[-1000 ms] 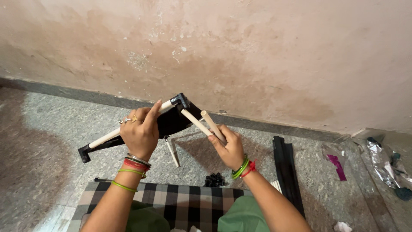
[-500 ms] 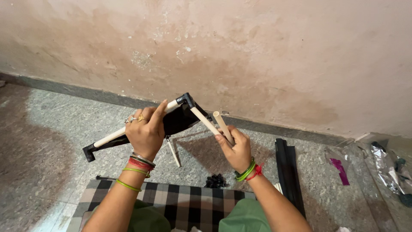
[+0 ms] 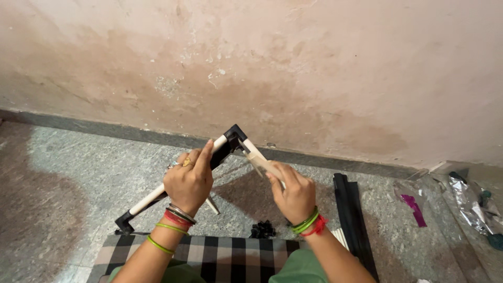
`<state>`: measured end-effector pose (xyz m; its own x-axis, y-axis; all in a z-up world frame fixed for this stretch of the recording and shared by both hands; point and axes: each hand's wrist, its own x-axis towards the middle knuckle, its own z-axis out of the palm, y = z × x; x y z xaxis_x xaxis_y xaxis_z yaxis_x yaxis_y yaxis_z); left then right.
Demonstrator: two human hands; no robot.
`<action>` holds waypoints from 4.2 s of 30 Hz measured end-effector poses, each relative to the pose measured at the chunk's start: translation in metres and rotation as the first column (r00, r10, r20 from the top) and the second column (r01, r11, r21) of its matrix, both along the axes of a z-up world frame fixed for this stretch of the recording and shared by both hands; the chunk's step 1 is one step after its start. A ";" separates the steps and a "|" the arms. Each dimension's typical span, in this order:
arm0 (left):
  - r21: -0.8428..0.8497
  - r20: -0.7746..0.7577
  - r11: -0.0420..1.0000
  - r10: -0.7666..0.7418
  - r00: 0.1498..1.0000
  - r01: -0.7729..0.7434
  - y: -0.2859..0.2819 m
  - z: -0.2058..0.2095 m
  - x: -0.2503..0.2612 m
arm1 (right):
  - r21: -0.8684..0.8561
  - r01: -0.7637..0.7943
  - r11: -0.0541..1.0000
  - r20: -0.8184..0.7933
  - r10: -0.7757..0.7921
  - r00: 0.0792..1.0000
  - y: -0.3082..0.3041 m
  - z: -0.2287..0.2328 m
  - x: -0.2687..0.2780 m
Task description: The person assembles a small folding stool by inserting white rods into black plastic connectors and attaching them to a black fabric seat. They repeatedly connect and adjust the frame pieces to form the stool structure.
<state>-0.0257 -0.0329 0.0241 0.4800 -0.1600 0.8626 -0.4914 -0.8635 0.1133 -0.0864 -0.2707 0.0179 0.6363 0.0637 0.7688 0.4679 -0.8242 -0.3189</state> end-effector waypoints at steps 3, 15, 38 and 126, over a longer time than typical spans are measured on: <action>0.008 -0.005 1.000 -0.001 1.000 0.001 -0.001 -0.001 -0.001 | 0.342 -0.110 0.933 -0.216 0.192 0.957 -0.003 -0.005 0.001; 0.164 0.043 0.986 -0.050 0.998 0.042 -0.003 0.006 -0.003 | 0.743 0.027 0.668 -0.424 0.440 0.792 -0.046 -0.041 0.031; -0.885 -0.281 0.375 -0.903 0.326 0.277 0.060 -0.052 0.047 | 0.319 -0.135 0.938 -0.163 0.195 0.967 -0.030 -0.048 0.045; -0.012 -0.505 0.980 -0.178 0.844 0.200 0.022 -0.058 0.025 | -0.160 0.208 0.965 -0.915 -0.224 0.336 -0.236 -0.303 0.153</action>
